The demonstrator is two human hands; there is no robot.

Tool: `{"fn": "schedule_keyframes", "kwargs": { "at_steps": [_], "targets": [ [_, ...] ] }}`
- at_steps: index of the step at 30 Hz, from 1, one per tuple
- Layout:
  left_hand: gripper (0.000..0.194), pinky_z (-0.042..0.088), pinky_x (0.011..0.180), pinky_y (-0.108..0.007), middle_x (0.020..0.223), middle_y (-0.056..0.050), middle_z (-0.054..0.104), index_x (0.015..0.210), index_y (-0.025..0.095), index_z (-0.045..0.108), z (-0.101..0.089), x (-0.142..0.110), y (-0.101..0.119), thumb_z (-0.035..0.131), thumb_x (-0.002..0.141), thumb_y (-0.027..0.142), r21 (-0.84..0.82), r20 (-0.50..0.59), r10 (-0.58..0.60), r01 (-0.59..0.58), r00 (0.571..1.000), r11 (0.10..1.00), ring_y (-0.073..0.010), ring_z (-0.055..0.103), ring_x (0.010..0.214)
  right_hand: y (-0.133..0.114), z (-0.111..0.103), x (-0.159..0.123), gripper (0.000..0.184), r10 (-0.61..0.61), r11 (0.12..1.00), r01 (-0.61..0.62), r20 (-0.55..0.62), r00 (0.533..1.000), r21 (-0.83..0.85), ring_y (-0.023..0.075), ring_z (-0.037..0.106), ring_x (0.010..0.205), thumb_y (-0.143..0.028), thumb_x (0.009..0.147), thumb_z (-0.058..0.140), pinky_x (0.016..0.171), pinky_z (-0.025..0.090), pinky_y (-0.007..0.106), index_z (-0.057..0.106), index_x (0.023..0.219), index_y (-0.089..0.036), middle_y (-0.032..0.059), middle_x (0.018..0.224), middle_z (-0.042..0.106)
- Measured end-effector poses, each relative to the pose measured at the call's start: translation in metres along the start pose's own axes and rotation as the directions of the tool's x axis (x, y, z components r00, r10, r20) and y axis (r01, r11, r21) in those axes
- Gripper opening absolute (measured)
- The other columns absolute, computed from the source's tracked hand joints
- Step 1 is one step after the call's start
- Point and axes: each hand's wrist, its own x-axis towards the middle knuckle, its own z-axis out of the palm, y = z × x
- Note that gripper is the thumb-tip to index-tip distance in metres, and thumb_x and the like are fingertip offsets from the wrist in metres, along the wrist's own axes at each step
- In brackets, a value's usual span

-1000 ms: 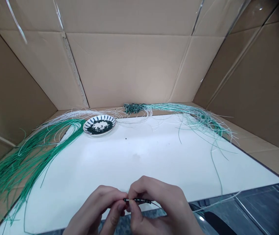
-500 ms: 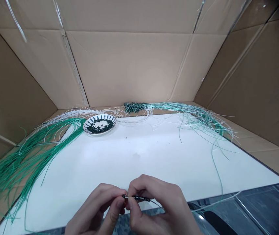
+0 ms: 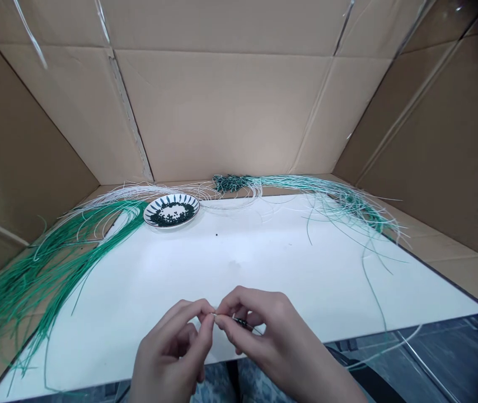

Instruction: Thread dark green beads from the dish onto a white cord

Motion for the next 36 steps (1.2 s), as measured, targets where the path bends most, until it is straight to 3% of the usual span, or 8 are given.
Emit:
{"fn": "schedule_keyframes", "kwargs": {
  "at_steps": [4,7,14,18,20,26,31,36],
  "targets": [
    [0.013,0.031,0.036,-0.019,0.074,0.001,0.069,0.074,0.021,0.080,0.002,0.014,-0.018,0.076,0.077,0.034,0.057,-0.015,0.084,-0.083,0.996,0.995,-0.0042,0.041,0.039,0.009,0.000,0.014,0.011,0.046,0.999,-0.045,0.045,0.998,-0.020,0.0120,0.058,0.061,-0.016,0.092,0.061,0.058,0.044,0.021,0.070,0.086,-0.017,-0.0012,0.072,0.066],
    [0.014,0.031,0.037,-0.019,0.068,0.003,0.065,0.069,0.020,0.078,0.003,0.021,-0.026,0.075,0.077,0.031,0.077,-0.018,0.092,-0.091,0.996,0.993,-0.0051,0.041,0.039,0.016,0.001,0.022,0.011,0.062,0.998,-0.062,0.048,0.997,-0.006,0.0120,0.057,0.064,-0.012,0.089,0.061,0.060,0.043,0.021,0.070,0.084,-0.016,-0.0009,0.073,0.066],
    [0.019,0.029,0.037,-0.019,0.063,0.004,0.061,0.061,0.017,0.074,0.003,0.024,-0.025,0.076,0.074,0.031,0.082,-0.022,0.053,-0.051,0.998,0.995,-0.0043,0.042,0.036,0.028,0.005,0.028,0.012,0.070,0.995,-0.072,0.037,0.997,0.075,0.0104,0.047,0.061,-0.005,0.083,0.061,0.057,0.036,0.021,0.065,0.079,-0.016,-0.0049,0.067,0.054],
    [0.020,0.026,0.034,-0.017,0.064,0.003,0.064,0.067,0.018,0.076,0.003,0.022,-0.021,0.080,0.073,0.036,0.029,-0.009,-0.013,0.013,1.000,0.999,-0.0033,0.040,0.035,0.031,0.006,0.027,0.005,0.051,0.986,-0.058,0.046,0.998,0.156,0.0095,0.041,0.059,-0.013,0.086,0.061,0.055,0.033,0.021,0.065,0.088,-0.016,-0.0048,0.070,0.053],
    [0.026,0.027,0.034,-0.016,0.054,0.005,0.060,0.072,0.017,0.078,0.002,0.020,-0.018,0.082,0.072,0.043,-0.002,0.008,-0.082,0.082,0.997,0.997,-0.0036,0.038,0.034,0.031,0.006,0.026,0.003,0.041,0.979,-0.048,0.036,0.998,0.197,0.0095,0.040,0.059,-0.018,0.088,0.062,0.055,0.033,0.022,0.064,0.087,-0.016,-0.0045,0.071,0.053],
    [0.048,0.024,0.036,-0.014,0.028,0.009,0.044,0.086,0.015,0.082,0.001,0.012,-0.004,0.085,0.064,0.058,-0.088,0.005,-0.269,0.268,0.963,0.959,-0.0028,0.029,0.029,0.017,0.007,0.015,0.008,0.029,0.958,-0.012,-0.056,0.998,0.287,0.0125,0.052,0.066,-0.023,0.086,0.060,0.063,0.044,0.025,0.060,0.079,-0.019,-0.0022,0.075,0.057],
    [0.052,0.018,0.035,-0.012,0.027,0.009,0.042,0.083,0.016,0.084,0.002,0.006,0.001,0.087,0.060,0.062,-0.166,0.004,-0.285,0.282,0.959,0.945,0.0001,0.024,0.028,0.005,0.010,0.006,0.005,-0.014,0.965,0.044,-0.117,0.993,0.259,0.0137,0.059,0.068,-0.019,0.080,0.061,0.073,0.053,0.027,0.063,0.075,-0.019,-0.0024,0.071,0.061],
    [0.056,0.021,0.034,-0.011,0.029,0.010,0.039,0.079,0.020,0.085,0.001,0.002,0.007,0.087,0.052,0.069,-0.168,0.000,-0.271,0.267,0.963,0.949,0.0008,0.026,0.028,0.004,0.011,0.004,0.006,-0.041,0.973,0.072,-0.142,0.989,0.219,0.0144,0.065,0.071,-0.015,0.079,0.062,0.076,0.057,0.026,0.066,0.076,-0.019,-0.0014,0.073,0.067]
  ]
}}
